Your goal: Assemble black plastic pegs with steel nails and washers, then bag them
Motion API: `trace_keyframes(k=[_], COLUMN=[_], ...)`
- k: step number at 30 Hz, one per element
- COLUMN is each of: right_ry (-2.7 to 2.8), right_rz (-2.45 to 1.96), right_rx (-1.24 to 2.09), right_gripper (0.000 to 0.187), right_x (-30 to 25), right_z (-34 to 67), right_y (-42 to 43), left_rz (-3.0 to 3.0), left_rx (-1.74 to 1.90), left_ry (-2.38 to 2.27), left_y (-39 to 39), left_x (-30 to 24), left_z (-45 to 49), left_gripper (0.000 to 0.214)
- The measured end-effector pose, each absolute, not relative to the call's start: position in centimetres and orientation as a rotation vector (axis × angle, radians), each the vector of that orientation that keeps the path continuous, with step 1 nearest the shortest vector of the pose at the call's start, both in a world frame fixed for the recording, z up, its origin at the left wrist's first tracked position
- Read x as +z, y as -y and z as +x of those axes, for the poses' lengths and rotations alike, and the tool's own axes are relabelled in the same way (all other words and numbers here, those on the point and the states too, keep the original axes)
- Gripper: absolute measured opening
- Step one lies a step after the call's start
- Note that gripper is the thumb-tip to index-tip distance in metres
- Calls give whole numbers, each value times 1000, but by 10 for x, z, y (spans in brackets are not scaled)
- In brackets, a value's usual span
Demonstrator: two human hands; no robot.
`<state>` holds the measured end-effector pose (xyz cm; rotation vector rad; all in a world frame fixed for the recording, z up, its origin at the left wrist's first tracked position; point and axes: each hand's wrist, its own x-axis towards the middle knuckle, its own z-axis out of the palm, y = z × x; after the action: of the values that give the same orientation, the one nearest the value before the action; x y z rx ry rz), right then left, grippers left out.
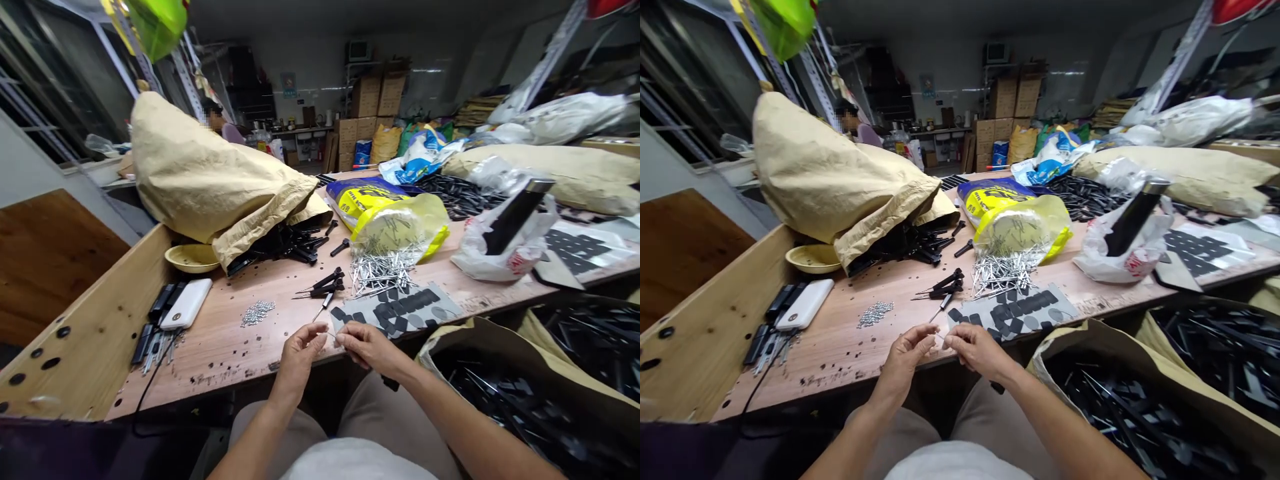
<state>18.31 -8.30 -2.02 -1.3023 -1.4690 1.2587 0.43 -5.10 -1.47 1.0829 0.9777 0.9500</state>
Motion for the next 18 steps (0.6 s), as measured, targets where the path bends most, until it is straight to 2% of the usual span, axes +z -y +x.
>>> trace_keyframes(k=[3,6,8,10,13,15,18], right_ry=[1543,1417,1335,1354,1565,1738,1621], right_rz=[-1634,-2165,-2365,-2383,-2212,-1870,-1482], right_rx=[693,215,92,87,224,523,884], right_gripper=[24,14,13,14,9,9,16], right_x=[-16,-9,-5,-5,-14,-21,-25], right_z=[249,326,353,347,287,238,191], right_y=[85,93,99,103,106,107,112], left_rz=[1117,1140,1135,1126,1111,1098,1127], left_rx=[897,916,939,946,962,999,1074], left_ry=[-1003,-1064,-1090,-1085,-1072,-1085,-1125], left_y=[50,45,42,40,41,41,41], left_x=[-16,-18,-20,-21,-20,-18,-15], left_z=[-2,-12,-17,-18,-20,-24,-38], left_gripper=[57,57,54,53,54,54,52])
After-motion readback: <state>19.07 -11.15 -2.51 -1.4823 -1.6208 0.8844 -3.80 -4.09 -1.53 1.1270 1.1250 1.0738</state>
